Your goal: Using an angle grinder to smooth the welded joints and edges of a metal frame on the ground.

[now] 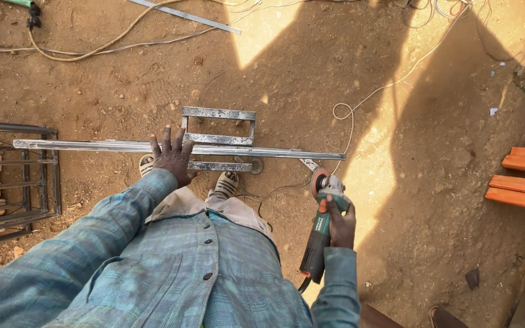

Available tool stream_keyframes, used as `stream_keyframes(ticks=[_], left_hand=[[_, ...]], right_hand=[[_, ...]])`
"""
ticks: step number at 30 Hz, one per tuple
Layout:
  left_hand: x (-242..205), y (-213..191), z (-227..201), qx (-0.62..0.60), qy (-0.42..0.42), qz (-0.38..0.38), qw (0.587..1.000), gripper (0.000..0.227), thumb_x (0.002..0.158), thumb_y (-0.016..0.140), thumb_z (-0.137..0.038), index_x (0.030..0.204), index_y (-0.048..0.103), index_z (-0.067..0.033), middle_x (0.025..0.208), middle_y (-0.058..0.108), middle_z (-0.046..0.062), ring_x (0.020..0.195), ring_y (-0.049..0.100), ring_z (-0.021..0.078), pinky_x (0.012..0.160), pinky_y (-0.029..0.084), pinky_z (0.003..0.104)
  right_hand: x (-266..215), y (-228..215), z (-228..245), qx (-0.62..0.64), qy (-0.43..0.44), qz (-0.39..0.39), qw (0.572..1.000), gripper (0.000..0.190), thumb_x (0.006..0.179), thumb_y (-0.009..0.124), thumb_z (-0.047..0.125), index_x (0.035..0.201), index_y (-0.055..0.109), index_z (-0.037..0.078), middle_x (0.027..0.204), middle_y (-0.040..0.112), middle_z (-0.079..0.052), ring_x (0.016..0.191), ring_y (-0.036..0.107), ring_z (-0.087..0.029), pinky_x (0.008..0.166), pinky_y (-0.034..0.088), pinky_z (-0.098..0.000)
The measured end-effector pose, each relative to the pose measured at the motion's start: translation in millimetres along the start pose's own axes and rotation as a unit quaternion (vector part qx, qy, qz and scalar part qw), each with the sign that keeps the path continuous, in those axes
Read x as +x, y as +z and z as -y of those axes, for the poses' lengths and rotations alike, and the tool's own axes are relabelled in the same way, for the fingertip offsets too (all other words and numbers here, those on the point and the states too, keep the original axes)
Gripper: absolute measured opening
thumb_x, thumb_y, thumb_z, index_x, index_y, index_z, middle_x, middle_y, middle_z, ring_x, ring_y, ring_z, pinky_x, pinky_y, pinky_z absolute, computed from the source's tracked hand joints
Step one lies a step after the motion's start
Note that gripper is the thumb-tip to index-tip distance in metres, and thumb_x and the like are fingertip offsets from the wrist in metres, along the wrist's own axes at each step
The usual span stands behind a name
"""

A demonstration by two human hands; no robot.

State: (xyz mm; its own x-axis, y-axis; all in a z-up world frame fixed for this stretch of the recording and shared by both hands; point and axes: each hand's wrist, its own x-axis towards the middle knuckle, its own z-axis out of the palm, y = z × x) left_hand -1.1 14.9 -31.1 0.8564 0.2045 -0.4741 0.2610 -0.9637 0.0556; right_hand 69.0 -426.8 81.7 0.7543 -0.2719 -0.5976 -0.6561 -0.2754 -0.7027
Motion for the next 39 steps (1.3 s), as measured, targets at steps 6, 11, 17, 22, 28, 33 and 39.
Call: stream_keyframes(ticks=[6,11,17,22,28,33,39], left_hand=[[15.9,-6.9,-27.9,0.041,-0.01,0.041,0.998,0.045,0.103,0.049,-0.049,0.141,0.047,-0.0242,0.161,0.032,0.014,0.153,0.019,0.0396,0.123,0.004,0.065],[37.8,-25.5,-85.5,-0.01,0.182,0.072,0.981,0.039,0.106,0.047,-0.031,0.139,0.045,-0.0101,0.139,0.051,0.016,0.124,0.052,0.0353,0.111,0.039,0.06],[59.3,-19.6,-137.4,-0.019,0.268,0.116,0.956,0.066,0.084,0.061,0.014,0.14,0.041,-0.0142,0.124,0.052,0.013,0.1,0.059,0.0289,0.07,0.059,0.044],[61.7,-37.9,-125.0,-0.074,0.242,0.113,0.961,0.043,0.099,0.056,-0.006,0.139,0.045,-0.0178,0.137,0.053,0.007,0.094,0.07,0.033,0.057,0.06,0.045],[67.7,-59.2,-46.7,-0.013,0.123,0.039,0.991,0.055,0.099,0.054,-0.057,0.132,0.051,-0.0133,0.13,0.058,0.014,0.115,0.058,0.0356,0.101,0.05,0.054],[78.0,-24.9,29.9,-0.049,0.002,-0.14,0.989,0.05,0.095,0.057,-0.045,0.138,0.048,-0.0209,0.137,0.051,0.008,0.137,0.037,0.0358,0.121,0.01,0.066],[42.9,-82.5,-7.8,-0.045,-0.07,-0.024,0.996,0.088,0.097,0.067,-0.041,0.168,0.014,-0.0317,0.174,0.007,0.009,0.157,-0.011,0.038,0.126,-0.011,0.055]], right_hand=[[-55.4,1.4,-18.9,0.079,0.005,-0.017,0.997,0.082,0.088,0.082,0.045,0.149,0.043,0.007,0.11,0.063,-0.022,0.096,0.071,-0.034,0.085,0.061,-0.0529],[-75.4,-4.4,-41.6,0.184,0.014,-0.054,0.981,0.053,0.085,0.076,0.029,0.13,0.056,0.009,0.093,0.066,-0.019,0.063,0.066,-0.035,0.058,0.059,-0.0476],[-108.7,-5.6,-63.3,0.193,0.047,-0.108,0.974,0.055,0.084,0.076,0.031,0.13,0.057,0.009,0.097,0.067,-0.018,0.071,0.067,-0.033,0.061,0.059,-0.0462],[-127.1,-1.2,-64.0,0.175,0.077,-0.115,0.975,0.057,0.085,0.074,0.029,0.135,0.056,0.007,0.101,0.067,-0.019,0.072,0.066,-0.034,0.064,0.06,-0.0459],[-111.4,6.7,-66.8,0.128,0.071,-0.095,0.985,0.055,0.081,0.078,0.033,0.127,0.061,0.008,0.103,0.068,-0.012,0.085,0.066,-0.027,0.071,0.057,-0.0404],[-65.8,17.2,-60.1,0.074,0.023,-0.021,0.997,0.069,0.076,0.081,0.03,0.137,0.057,0.009,0.116,0.069,-0.015,0.094,0.069,-0.029,0.073,0.059,-0.0407],[19.8,46.9,-55.7,-0.163,-0.004,0.122,0.979,0.104,0.079,0.082,0.067,0.156,0.037,0.013,0.144,0.045,-0.026,0.137,0.047,-0.047,0.112,0.039,-0.0666]])
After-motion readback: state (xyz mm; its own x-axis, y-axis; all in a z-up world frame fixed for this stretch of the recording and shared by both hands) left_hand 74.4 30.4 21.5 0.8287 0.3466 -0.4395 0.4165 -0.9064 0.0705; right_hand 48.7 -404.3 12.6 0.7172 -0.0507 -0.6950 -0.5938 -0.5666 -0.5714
